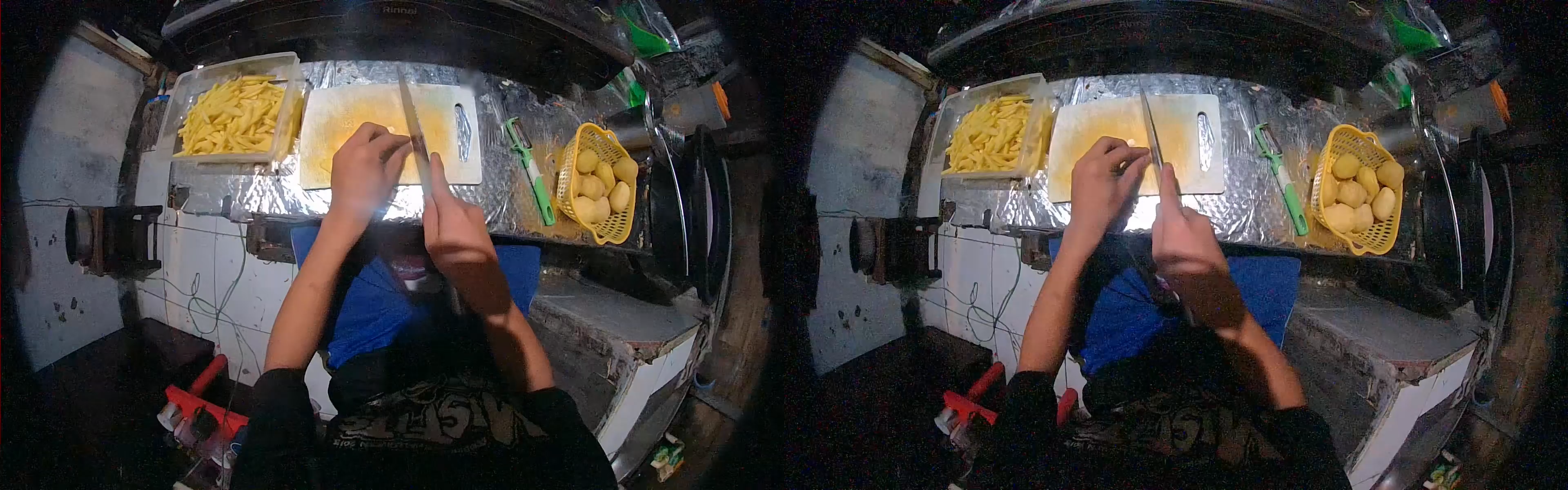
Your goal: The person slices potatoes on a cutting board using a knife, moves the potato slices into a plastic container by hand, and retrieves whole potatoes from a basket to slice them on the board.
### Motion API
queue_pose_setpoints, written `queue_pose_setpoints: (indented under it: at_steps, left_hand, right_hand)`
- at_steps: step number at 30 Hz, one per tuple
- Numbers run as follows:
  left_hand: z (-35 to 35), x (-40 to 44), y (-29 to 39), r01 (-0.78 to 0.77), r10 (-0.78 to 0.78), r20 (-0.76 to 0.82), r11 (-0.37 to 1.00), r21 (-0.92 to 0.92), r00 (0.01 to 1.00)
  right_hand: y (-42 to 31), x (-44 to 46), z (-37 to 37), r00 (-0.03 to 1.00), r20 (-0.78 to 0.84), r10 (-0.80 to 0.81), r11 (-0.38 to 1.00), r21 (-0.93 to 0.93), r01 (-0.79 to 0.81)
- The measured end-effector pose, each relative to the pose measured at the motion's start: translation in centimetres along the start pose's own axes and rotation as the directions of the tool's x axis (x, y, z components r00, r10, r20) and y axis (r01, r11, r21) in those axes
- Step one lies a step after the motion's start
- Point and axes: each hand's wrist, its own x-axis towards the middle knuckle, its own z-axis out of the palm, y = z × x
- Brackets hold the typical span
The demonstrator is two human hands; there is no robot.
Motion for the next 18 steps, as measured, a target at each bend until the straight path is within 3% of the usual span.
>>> queue_pose_setpoints:
  at_steps: [2,4,7,8,13,15,18]
  left_hand:
    - [0.0,0.0,-0.1,-0.012,0.012,-0.001,1.000,0.001,1.000]
    - [0.1,0.0,-0.2,-0.025,0.025,0.003,1.000,-0.002,1.000]
    - [0.2,-0.1,-0.1,-0.073,0.073,0.001,0.997,0.028,0.997]
    - [0.2,0.0,-0.1,-0.052,0.051,0.013,0.998,0.022,0.999]
    - [-0.8,1.1,0.6,-0.039,0.039,0.039,0.999,-0.014,0.998]
    - [-1.7,1.8,0.5,-0.174,0.152,0.242,0.982,0.071,0.958]
    - [-2.4,2.6,-0.4,-0.306,0.260,0.330,0.947,0.097,0.907]
  right_hand:
    - [0.1,0.1,0.4,0.998,-0.019,-0.055,0.998,-0.041,0.054]
    - [-0.9,1.0,0.8,0.991,0.028,0.129,0.986,-0.114,-0.125]
    - [-0.2,3.5,1.6,0.998,-0.066,0.017,0.992,-0.125,-0.025]
    - [0.0,3.7,1.0,0.999,0.013,0.051,0.993,-0.108,-0.049]
    - [-0.4,0.7,-1.9,0.987,-0.099,0.124,0.983,-0.125,-0.136]
    - [0.6,-0.7,-2.7,0.988,-0.148,-0.044,0.994,-0.105,0.029]
    - [0.7,-1.8,-3.8,0.981,-0.183,-0.064,0.993,-0.113,0.044]
